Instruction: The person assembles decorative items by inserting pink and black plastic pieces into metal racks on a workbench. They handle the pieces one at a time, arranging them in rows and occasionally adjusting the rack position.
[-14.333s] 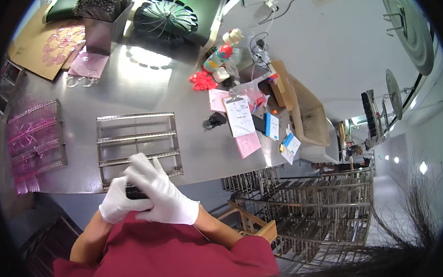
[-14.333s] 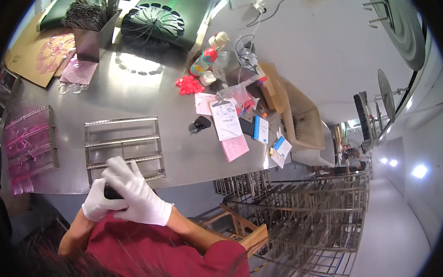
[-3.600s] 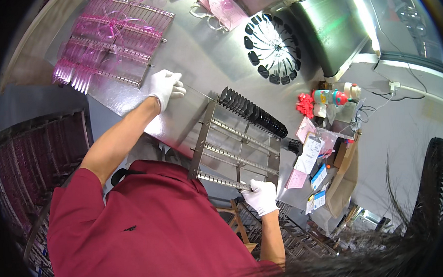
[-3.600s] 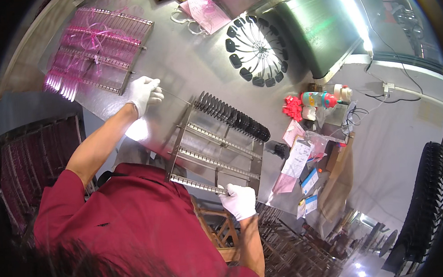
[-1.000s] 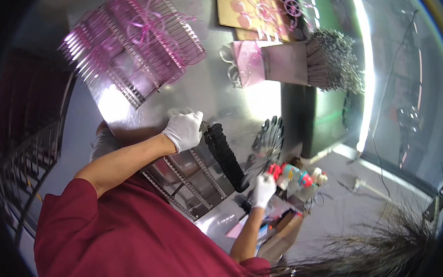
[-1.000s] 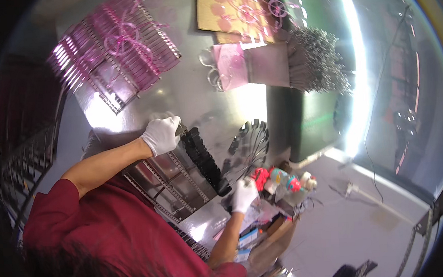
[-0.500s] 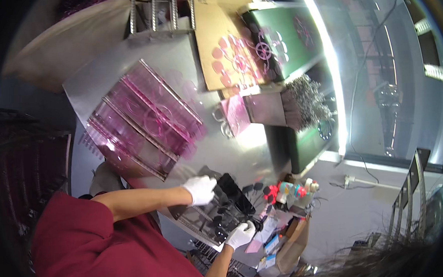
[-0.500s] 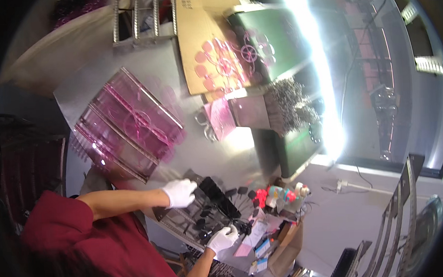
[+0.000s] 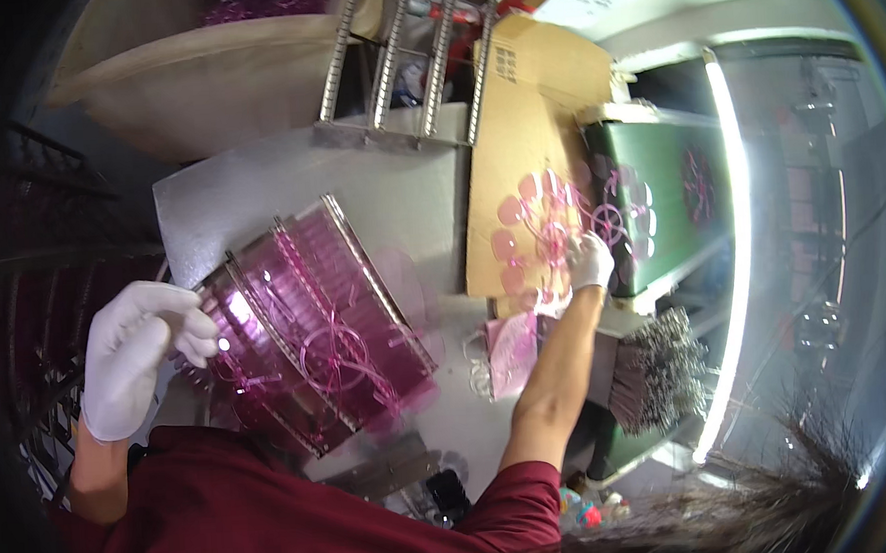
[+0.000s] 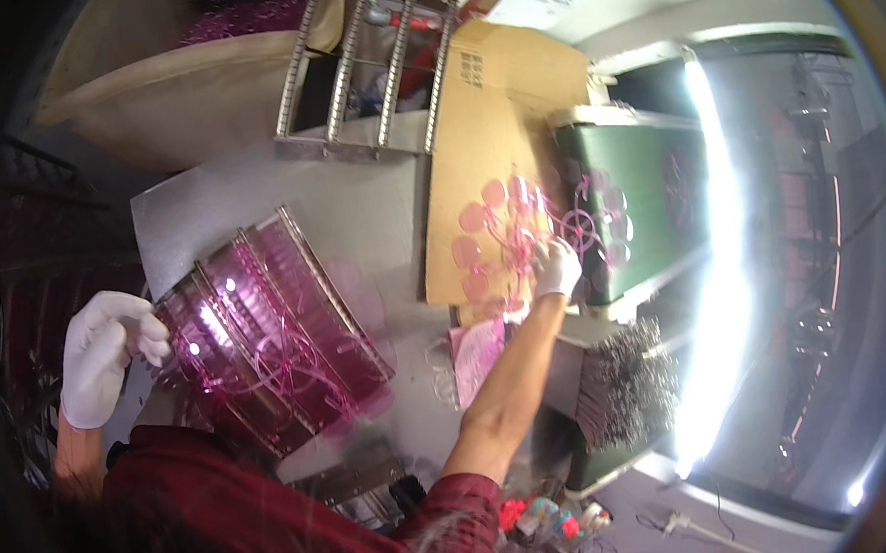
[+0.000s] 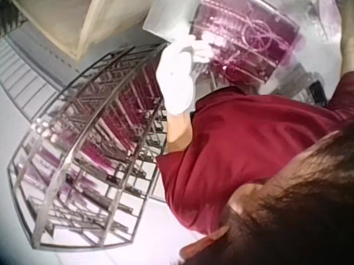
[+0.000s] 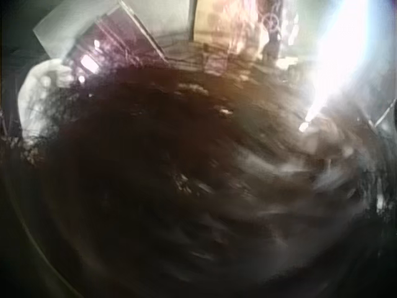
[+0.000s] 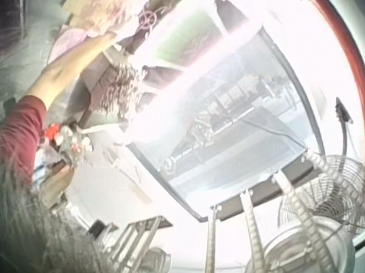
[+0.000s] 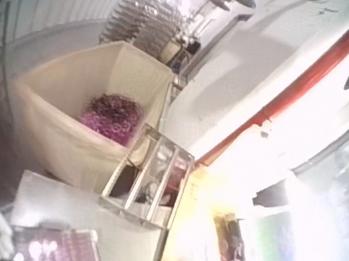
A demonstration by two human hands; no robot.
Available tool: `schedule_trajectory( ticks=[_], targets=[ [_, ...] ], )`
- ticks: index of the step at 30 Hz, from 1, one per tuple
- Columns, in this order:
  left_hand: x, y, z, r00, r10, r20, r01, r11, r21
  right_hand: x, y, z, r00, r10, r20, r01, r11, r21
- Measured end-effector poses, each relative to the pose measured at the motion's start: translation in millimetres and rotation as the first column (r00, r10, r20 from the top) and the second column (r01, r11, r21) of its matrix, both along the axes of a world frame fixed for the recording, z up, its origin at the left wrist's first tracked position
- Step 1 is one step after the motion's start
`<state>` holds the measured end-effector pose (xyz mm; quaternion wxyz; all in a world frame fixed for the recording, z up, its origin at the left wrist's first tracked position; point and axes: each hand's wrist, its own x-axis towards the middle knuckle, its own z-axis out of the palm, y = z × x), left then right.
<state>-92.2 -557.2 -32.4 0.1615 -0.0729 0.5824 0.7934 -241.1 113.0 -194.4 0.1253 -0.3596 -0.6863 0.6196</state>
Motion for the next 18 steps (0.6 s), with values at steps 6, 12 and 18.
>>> schedule_trajectory(
  ticks=[6, 12, 18],
  targets=[
    [2.2, 35.1, -23.0, 0.957, -0.193, 0.218, 0.123, 0.947, 0.298, 3.2, -87.9, 97.2, 0.997, 0.047, 0.056, -0.065, 0.921, 0.384],
    [-8.9, 95.0, -45.6, 0.844, -0.532, 0.073, 0.285, 0.559, 0.779, 195.0, -341.0, 212.8, 0.905, 0.372, 0.207, -0.419, 0.864, 0.278],
    [-6.9, 43.2, -15.2, 0.932, -0.298, -0.209, 0.342, 0.524, 0.780, 278.5, -445.5, 233.7, 0.970, 0.243, 0.012, -0.241, 0.953, 0.184]
  ],
)
